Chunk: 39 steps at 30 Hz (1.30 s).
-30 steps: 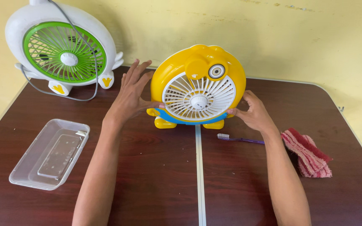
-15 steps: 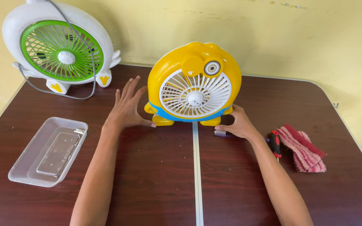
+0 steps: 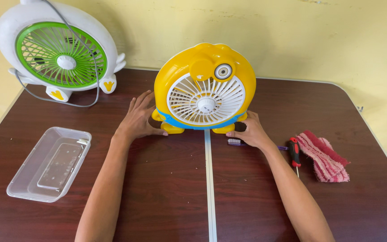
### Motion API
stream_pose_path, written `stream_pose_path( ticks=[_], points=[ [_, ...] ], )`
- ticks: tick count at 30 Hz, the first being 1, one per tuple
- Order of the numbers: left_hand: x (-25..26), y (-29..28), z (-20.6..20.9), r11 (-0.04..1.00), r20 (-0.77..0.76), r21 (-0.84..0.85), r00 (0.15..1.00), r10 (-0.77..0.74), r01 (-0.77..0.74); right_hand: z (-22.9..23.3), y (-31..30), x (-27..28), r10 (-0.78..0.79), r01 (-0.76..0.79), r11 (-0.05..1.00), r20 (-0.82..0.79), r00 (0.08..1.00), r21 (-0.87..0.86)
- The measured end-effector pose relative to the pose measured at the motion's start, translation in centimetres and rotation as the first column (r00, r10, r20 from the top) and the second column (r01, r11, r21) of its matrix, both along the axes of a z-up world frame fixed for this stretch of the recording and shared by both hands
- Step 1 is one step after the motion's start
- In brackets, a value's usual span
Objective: The person assembles two small electric fans on a table. They attach the front grille to a yellow and blue fan body, then use a screwdriver to fasten screws on the rear of a white fan, securing its components.
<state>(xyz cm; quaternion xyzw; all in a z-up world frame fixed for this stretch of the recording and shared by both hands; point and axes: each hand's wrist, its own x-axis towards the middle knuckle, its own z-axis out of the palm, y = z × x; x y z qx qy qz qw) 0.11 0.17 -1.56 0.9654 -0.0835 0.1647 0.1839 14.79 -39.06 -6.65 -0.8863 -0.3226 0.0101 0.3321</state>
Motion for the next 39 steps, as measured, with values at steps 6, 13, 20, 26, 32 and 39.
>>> stream_pose_path(
  ticks=[6,13,20,26,32,39],
  points=[
    [-0.6,0.6,2.8,0.965,0.315,-0.251,0.949,0.010,0.073,3.9,-1.5,-0.2,0.012,-0.013,1.000,0.059,0.998,0.018],
    [-0.9,-1.1,6.1,0.949,0.390,-0.301,0.920,0.031,0.096,9.9,-2.5,-2.2,-0.067,0.006,0.964,0.224,0.972,0.265],
    [-0.2,-2.2,6.1,0.923,0.395,-0.360,0.918,0.019,0.136,10.4,0.1,-1.2,-0.027,-0.043,0.930,0.183,0.983,0.365],
    [-0.7,-2.5,7.3,0.942,0.429,-0.310,0.903,0.019,0.128,11.9,-0.2,-1.1,-0.003,-0.055,0.957,0.199,0.980,0.285],
    [-0.2,-3.4,11.5,0.914,0.367,-0.375,0.930,-0.009,0.157,17.8,0.2,-0.1,0.045,-0.115,0.960,0.265,0.963,0.255],
    [1.3,-4.0,13.4,0.941,0.379,-0.255,0.919,-0.112,0.220,20.4,3.2,0.6,0.144,-0.187,0.970,0.257,0.956,0.152]
  ],
)
